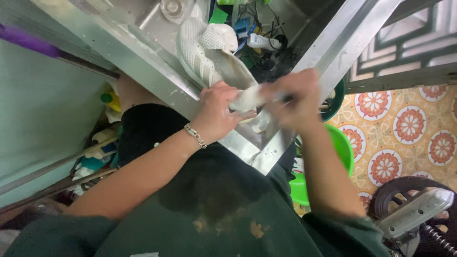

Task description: The person cleans a white sneaker in a sink. They rinse the shoe under running water, apply liquid soap, and scrub the exterior and interior with a brush. The person repeatedly rinses the shoe to remove soap and dirt, then removes the insole to scrub it separately before rinsing it again.

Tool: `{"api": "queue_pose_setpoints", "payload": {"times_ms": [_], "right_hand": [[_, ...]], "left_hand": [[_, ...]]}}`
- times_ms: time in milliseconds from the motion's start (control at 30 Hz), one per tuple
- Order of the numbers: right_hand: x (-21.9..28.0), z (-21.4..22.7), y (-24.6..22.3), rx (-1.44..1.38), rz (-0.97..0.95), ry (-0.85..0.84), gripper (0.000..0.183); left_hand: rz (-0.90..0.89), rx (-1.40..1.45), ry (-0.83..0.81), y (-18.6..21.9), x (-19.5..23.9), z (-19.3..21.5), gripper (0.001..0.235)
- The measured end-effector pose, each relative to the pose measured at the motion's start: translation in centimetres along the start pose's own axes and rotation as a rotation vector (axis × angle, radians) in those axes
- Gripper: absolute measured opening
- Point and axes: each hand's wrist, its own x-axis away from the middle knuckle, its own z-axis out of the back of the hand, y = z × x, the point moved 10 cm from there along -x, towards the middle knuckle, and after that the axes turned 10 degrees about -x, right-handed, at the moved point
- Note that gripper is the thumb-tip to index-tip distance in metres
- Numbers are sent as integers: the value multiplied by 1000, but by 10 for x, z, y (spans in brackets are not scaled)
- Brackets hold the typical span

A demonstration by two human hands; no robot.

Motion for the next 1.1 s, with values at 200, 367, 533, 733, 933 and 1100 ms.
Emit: {"api": "queue_pose_setpoints", "payload": {"times_ms": [200,367,533,733,933,1100], "right_hand": [[-2,-1,12,-58,58,29,35],[17,-29,-5,-84,54,28,29],[4,-14,-19,-14,48,42,27],[8,-4,10,-119,92,88,30],[12,-5,4,-59,82,69,32],[3,-18,-32,-71,140,128,40]], "left_hand": [[4,-5,-30,-13,2,-10,42],[40,-32,-40,-12,6,-11,39],[31,-51,-27,-9,5,-13,40],[49,-69,-84,-8,1,-12,37],[52,-37,-110,-16,7,-19,37],[82,-27,-94,-22,7,-23,37]]}}
